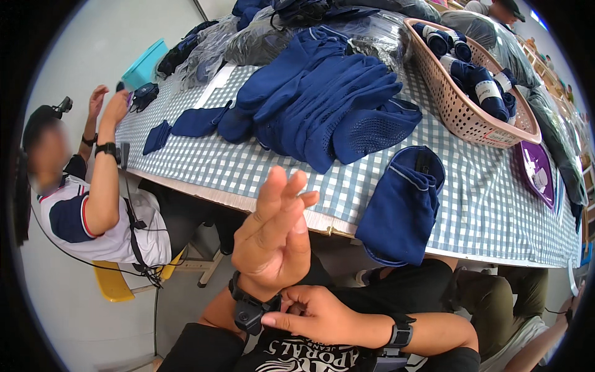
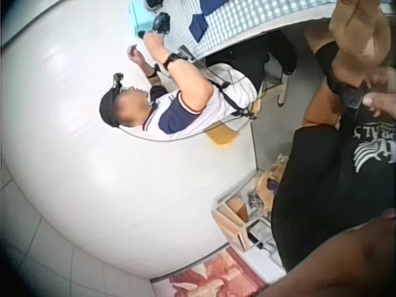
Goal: The recorder is assembling small blue fabric shoe components, possibly insoles or linings, by rolling them and applying adhesive labels in a manufacturing environment.
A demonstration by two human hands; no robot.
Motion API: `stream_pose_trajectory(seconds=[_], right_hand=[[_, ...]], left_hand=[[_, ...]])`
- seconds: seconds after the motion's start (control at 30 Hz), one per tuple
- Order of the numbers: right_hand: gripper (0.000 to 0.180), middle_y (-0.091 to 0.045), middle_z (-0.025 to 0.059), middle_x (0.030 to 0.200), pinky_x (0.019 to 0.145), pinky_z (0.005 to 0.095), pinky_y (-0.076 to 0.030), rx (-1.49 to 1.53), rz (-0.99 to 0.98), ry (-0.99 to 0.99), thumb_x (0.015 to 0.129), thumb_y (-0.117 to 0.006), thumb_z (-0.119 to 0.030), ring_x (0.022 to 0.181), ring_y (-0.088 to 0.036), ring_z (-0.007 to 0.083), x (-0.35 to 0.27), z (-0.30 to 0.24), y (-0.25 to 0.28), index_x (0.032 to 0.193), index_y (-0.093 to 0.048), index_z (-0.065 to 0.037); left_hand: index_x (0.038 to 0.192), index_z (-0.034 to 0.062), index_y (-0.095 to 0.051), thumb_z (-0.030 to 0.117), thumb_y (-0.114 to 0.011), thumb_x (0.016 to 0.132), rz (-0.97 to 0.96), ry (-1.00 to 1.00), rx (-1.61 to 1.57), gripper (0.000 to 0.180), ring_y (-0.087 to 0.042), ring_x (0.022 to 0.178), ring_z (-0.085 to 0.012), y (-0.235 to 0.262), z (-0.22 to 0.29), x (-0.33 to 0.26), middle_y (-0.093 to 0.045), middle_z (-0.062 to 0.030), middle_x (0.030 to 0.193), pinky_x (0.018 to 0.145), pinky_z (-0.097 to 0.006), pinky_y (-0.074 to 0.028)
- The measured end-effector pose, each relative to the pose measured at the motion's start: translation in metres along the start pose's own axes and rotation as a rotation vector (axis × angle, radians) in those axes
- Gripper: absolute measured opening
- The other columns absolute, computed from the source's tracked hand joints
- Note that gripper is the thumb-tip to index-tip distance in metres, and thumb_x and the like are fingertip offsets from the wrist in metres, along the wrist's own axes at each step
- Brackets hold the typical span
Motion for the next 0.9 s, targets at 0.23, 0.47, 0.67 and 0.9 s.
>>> stream_pose_trajectory(seconds=[0.23, 0.47, 0.67, 0.9], right_hand=[[0.025, -0.065, 0.0076, 0.073, 0.057, 0.0292, -0.052, -0.073, 0.102, -0.065, 0.099, -0.063, -0.017, 0.063, -0.063, 0.0145, 0.006, -0.014, -0.004, 0.085, -0.059, 0.003], [0.028, -0.064, 0.0217, 0.083, 0.063, 0.0451, -0.050, -0.612, 0.064, 0.254, 0.095, -0.065, -0.019, 0.065, -0.057, 0.0400, 0.018, -0.014, -0.003, 0.080, -0.060, 0.003], [0.019, -0.060, 0.0158, 0.093, 0.060, 0.0377, -0.053, -1.122, 0.227, 0.696, 0.084, -0.073, -0.015, 0.073, -0.062, 0.0308, 0.016, -0.012, -0.004, 0.077, -0.063, -0.001], [0.019, -0.061, 0.0161, 0.105, 0.056, 0.0328, -0.055, -1.104, 0.185, 0.960, 0.076, -0.076, -0.007, 0.082, -0.064, 0.0289, 0.018, -0.006, -0.004, 0.070, -0.060, 0.002]], left_hand=[[0.120, -0.0049, -0.068, -0.015, -0.056, 0.085, 0.029, -0.057, 0.230, 0.038, -0.060, 0.123, -0.0394, 0.021, -0.003, 0.000, -0.052, -0.0314, 0.140, 0.095, -0.041, -0.058], [0.120, -0.0063, -0.067, -0.016, -0.054, 0.086, 0.043, -0.043, 0.228, 0.038, -0.058, 0.125, -0.0395, 0.017, -0.003, -0.002, -0.050, -0.0310, 0.142, 0.094, -0.040, -0.058], [0.123, -0.0073, -0.065, -0.017, -0.054, 0.085, 0.077, 0.025, 0.251, 0.040, -0.057, 0.126, -0.0413, 0.021, -0.010, -0.004, -0.049, -0.0320, 0.143, 0.096, -0.039, -0.056], [0.124, -0.0063, -0.065, -0.018, -0.054, 0.084, 0.122, 0.018, 0.270, 0.043, -0.057, 0.127, -0.0401, 0.021, -0.017, 0.000, -0.049, -0.0319, 0.143, 0.095, -0.037, -0.056]])
Point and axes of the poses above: each hand's wrist, its own x-axis towards the middle knuckle, its own y-axis out of the back of the hand, z = x × y, the point moved 1 cm from there along x, towards the middle knuckle
